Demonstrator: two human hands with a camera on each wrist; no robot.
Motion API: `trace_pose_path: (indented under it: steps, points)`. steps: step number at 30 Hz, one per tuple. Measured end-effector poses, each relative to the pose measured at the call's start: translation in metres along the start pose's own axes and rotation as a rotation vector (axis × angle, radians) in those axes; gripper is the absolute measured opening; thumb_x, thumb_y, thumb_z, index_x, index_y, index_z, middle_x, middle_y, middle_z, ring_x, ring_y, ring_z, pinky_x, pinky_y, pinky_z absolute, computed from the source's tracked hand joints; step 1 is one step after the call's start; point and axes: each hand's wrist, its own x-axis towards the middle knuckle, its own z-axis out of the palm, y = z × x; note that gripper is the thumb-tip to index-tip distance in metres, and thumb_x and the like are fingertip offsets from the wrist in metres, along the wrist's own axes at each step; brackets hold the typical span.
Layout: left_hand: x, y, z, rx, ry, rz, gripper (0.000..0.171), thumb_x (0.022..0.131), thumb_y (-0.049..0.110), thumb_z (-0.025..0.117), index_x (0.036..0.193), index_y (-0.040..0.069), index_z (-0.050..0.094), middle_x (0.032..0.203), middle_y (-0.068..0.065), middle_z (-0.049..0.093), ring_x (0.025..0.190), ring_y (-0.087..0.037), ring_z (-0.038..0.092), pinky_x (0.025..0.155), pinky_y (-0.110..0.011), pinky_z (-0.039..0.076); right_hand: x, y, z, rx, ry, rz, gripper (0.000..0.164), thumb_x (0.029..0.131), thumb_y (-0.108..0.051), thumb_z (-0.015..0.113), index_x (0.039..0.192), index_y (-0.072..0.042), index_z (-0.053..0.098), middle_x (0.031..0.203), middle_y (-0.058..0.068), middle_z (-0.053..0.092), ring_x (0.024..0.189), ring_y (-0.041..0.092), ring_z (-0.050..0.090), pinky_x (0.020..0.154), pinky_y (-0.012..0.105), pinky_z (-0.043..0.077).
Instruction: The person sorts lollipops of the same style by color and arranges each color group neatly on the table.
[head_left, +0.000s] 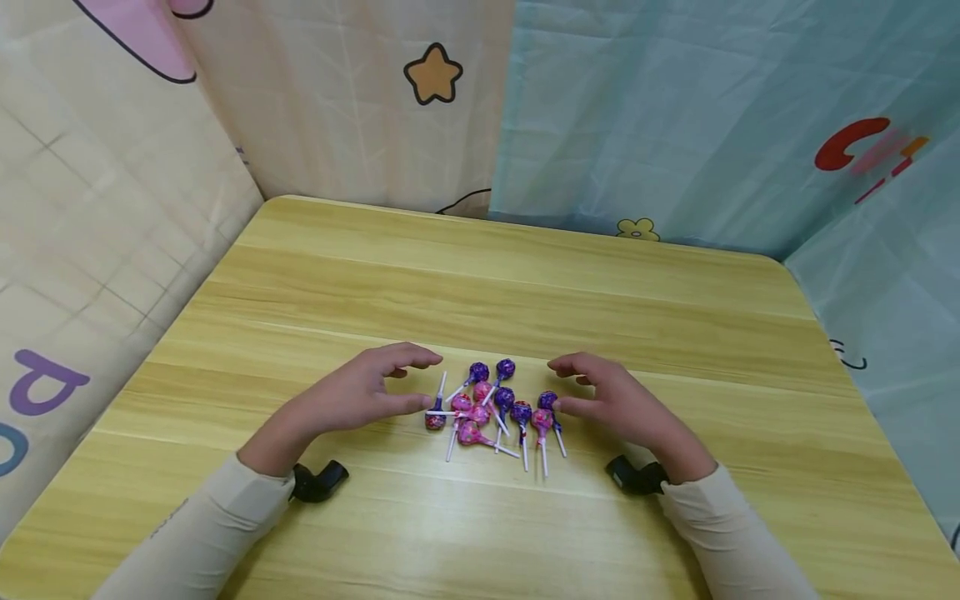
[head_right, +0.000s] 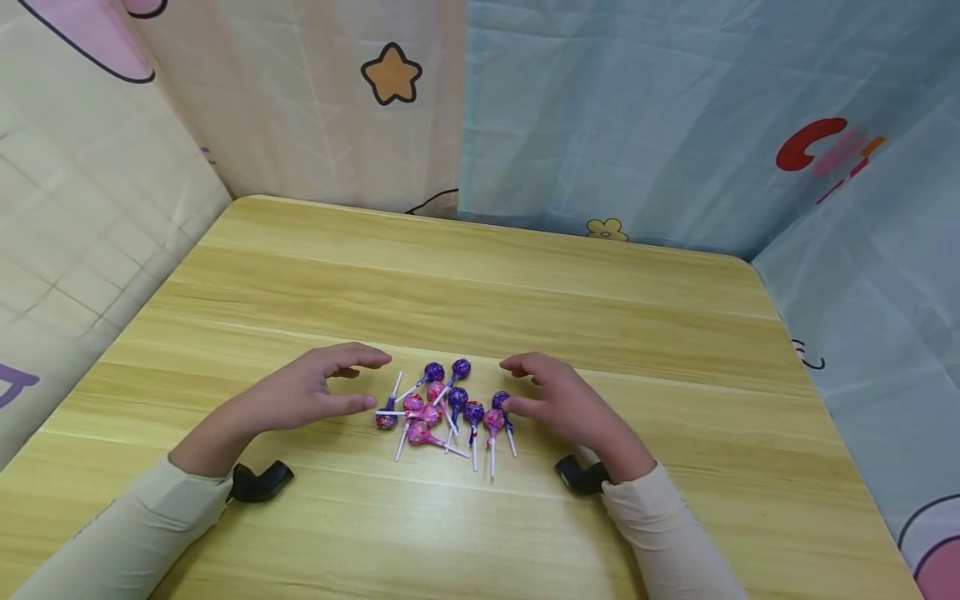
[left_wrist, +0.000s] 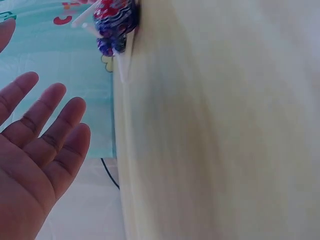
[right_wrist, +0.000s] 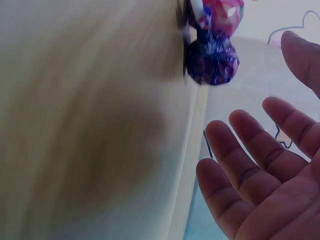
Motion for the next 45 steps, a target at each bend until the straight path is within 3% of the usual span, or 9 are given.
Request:
trace_pose_path:
  steps: [6, 17, 28, 35, 45]
  points:
    - [0.000, -0.001, -0.006, -0.030, -0.007, -0.007, 0.058, 0.093, 0.031, 0.071, 0.141, 0.005, 0.052, 0.141, -0.011, 0.054, 0.130, -0.027, 0.049, 0.106, -0.052, 0.038, 0.001, -0.001, 0.004, 0.010, -0.029, 0.016, 0.050, 0.093, -0.016, 0.071, 0.137, -0.001, 0.054, 0.133, 0.012, 0.059, 0.121, 0.030, 0.056, 0.102, 0.052, 0.043]
    - [0.004, -0.006, 0.004, -0.033, -0.052, 0.002, 0.053, 0.094, 0.031, 0.070, 0.137, 0.005, 0.055, 0.137, -0.009, 0.057, 0.124, -0.030, 0.053, 0.105, -0.054, 0.038, 0.000, 0.002, 0.010, -0.053, -0.044, 0.039, 0.041, 0.094, -0.017, 0.070, 0.131, -0.004, 0.060, 0.126, 0.007, 0.064, 0.120, 0.027, 0.057, 0.103, 0.050, 0.043]
    - [0.007, -0.004, 0.009, 0.088, -0.055, 0.006, 0.041, 0.092, 0.022, 0.072, 0.129, 0.009, 0.063, 0.123, 0.000, 0.063, 0.111, -0.019, 0.058, 0.092, -0.043, 0.049, 0.002, 0.004, 0.013, -0.051, -0.033, 0.013, 0.025, 0.095, -0.015, 0.069, 0.119, -0.011, 0.066, 0.115, -0.001, 0.066, 0.110, 0.020, 0.059, 0.098, 0.047, 0.046]
    - [0.010, -0.001, 0.012, 0.164, -0.079, 0.042, 0.033, 0.091, 0.021, 0.073, 0.122, 0.010, 0.067, 0.119, 0.002, 0.064, 0.107, -0.018, 0.059, 0.091, -0.041, 0.049, 0.003, 0.004, 0.013, -0.052, -0.031, 0.020, 0.021, 0.096, -0.015, 0.067, 0.117, -0.011, 0.067, 0.113, -0.001, 0.066, 0.108, 0.019, 0.059, 0.097, 0.046, 0.047]
    - [0.014, 0.000, 0.014, 0.203, -0.083, 0.053, 0.035, 0.091, 0.024, 0.073, 0.123, 0.010, 0.067, 0.117, 0.002, 0.064, 0.104, -0.016, 0.059, 0.089, -0.041, 0.049, 0.004, 0.003, 0.013, -0.074, -0.024, 0.007, 0.018, 0.096, -0.013, 0.066, 0.114, -0.012, 0.068, 0.110, -0.002, 0.066, 0.105, 0.017, 0.060, 0.094, 0.045, 0.048]
